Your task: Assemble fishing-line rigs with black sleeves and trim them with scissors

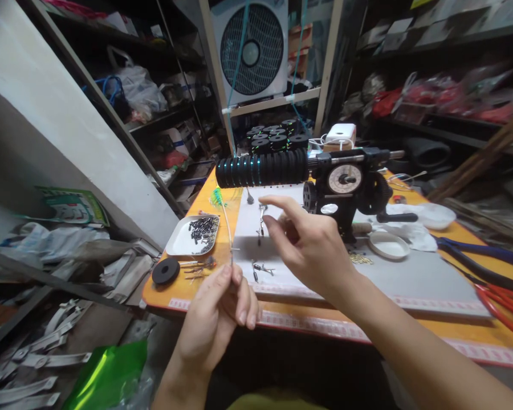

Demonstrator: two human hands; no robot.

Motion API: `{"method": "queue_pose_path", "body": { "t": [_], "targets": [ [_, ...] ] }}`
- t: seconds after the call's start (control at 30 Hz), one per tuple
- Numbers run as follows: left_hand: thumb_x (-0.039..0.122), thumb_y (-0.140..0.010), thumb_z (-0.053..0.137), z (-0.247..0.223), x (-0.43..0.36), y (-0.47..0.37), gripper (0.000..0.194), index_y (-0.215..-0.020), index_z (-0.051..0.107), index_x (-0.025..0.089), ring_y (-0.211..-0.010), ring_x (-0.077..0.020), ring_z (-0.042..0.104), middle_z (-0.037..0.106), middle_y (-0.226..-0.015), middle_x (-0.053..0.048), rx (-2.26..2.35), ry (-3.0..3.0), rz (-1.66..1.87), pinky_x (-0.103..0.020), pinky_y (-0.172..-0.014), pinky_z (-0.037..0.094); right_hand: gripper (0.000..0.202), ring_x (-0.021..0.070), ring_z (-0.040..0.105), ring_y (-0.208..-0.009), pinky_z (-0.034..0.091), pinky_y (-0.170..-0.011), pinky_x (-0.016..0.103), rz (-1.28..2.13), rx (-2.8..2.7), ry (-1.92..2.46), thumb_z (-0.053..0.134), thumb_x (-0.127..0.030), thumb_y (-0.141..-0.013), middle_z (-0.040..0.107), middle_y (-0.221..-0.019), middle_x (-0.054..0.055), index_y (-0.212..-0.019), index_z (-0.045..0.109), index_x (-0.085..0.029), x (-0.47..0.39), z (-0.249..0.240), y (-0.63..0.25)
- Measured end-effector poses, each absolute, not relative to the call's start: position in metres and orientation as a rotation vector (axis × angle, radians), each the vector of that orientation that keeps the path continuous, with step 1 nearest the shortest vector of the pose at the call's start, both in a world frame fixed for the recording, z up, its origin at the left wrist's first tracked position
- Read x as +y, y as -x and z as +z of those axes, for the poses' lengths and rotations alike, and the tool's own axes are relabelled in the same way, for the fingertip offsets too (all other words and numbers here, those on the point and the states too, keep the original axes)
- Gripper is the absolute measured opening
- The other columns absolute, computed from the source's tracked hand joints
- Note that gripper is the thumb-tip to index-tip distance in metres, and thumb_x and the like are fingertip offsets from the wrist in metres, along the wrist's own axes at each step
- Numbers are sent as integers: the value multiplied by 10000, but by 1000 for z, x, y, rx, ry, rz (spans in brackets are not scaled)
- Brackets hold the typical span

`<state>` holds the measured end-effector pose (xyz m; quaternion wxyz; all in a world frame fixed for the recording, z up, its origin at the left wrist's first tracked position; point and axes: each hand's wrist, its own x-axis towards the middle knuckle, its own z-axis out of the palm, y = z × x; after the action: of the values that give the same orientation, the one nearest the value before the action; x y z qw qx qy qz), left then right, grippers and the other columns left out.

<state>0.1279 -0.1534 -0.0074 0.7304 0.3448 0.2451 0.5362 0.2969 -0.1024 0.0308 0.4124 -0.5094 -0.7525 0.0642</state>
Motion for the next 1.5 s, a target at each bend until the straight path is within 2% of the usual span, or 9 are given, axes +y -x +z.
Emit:
{"method": "queue_pose_path", "body": {
  "t": [0.1, 0.2, 0.33, 0.5, 1.1, 1.17, 1.23, 1.33, 1.5],
  "targets": [
    [300, -1016, 352, -14, -159, -132, 329, -782, 535, 160, -446, -123, 559, 542, -483, 18, 464, -681, 1136, -244, -530, 479, 380, 125, 523, -557, 386, -533, 252, 799, -1729, 1143, 511, -476, -946, 560, -616, -16, -1193, 583, -196, -107, 34, -291],
    [314, -1011, 362, -21, -165, -132, 327, -787, 539, 154, -406, -123, 569, 562, -470, 10, 440, -663, 1103, -229, -474, 491, 453, 89, 400, -484, 240, -433, 209, 1459, -1569, 1019, 524, -528, -924, 473, -555, -46, -1185, 597, -165, -103, 30, -282],
    [337, -1016, 333, -35, -174, -129, 360, -809, 556, 145, -388, -142, 611, 614, -474, -21, 489, -631, 1064, -216, -433, 497, 388, 42, 209, -416, 114, -402, 193, 1860, -1383, 858, 570, -491, -905, 406, -494, -80, -1055, 635, -139, -96, 25, -271],
    [349, -1019, 326, -48, -185, -126, 383, -824, 580, 137, -394, -169, 650, 658, -482, -52, 500, -581, 1028, -207, -396, 502, 302, 24, 185, -391, 85, -374, 172, 1920, -1337, 834, 611, -458, -876, 457, -499, -67, -874, 596, -157, -96, 24, -266],
    [368, -1018, 320, -51, -198, -123, 406, -851, 618, 147, -386, -159, 649, 695, -503, -58, 399, -539, 950, -189, -370, 477, 275, 39, 238, -413, 97, -379, 178, 1901, -1326, 845, 588, -427, -899, 458, -499, -48, -835, 611, -160, -97, 25, -271],
    [353, -1010, 356, -46, -196, -122, 400, -844, 646, 135, -460, -160, 681, 727, -573, -76, 433, -590, 975, -209, -445, 517, 276, 37, 237, -414, 94, -381, 180, 1897, -1331, 844, 586, -421, -906, 462, -501, -47, -851, 626, -154, -96, 26, -272],
    [299, -990, 425, -38, -191, -120, 345, -876, 690, 109, -677, -177, 738, 774, -746, -114, 518, -723, 1048, -256, -666, 571, 281, 32, 238, -409, 96, -382, 181, 1888, -1355, 840, 591, -418, -908, 468, -507, -48, -898, 654, -144, -95, 28, -273],
    [239, -976, 449, -25, -175, -117, 285, -1107, 661, 99, -891, -217, 734, 780, -896, -124, 600, -924, 1158, -338, -901, 524, 335, 28, 262, -405, 124, -384, 179, 1810, -1477, 841, 594, -431, -912, 462, -507, -54, -1002, 688, -122, -91, 34, -275],
    [359, -1029, 316, -13, -141, -115, 328, -1195, 505, 149, -482, -186, 705, 761, -773, -77, 628, -995, 1137, -304, -567, 565, 512, 45, 336, -423, 179, -381, 172, 1640, -1625, 894, 579, -499, -912, 432, -479, -63, -1174, 656, -66, -85, 41, -278]
  ]
}}
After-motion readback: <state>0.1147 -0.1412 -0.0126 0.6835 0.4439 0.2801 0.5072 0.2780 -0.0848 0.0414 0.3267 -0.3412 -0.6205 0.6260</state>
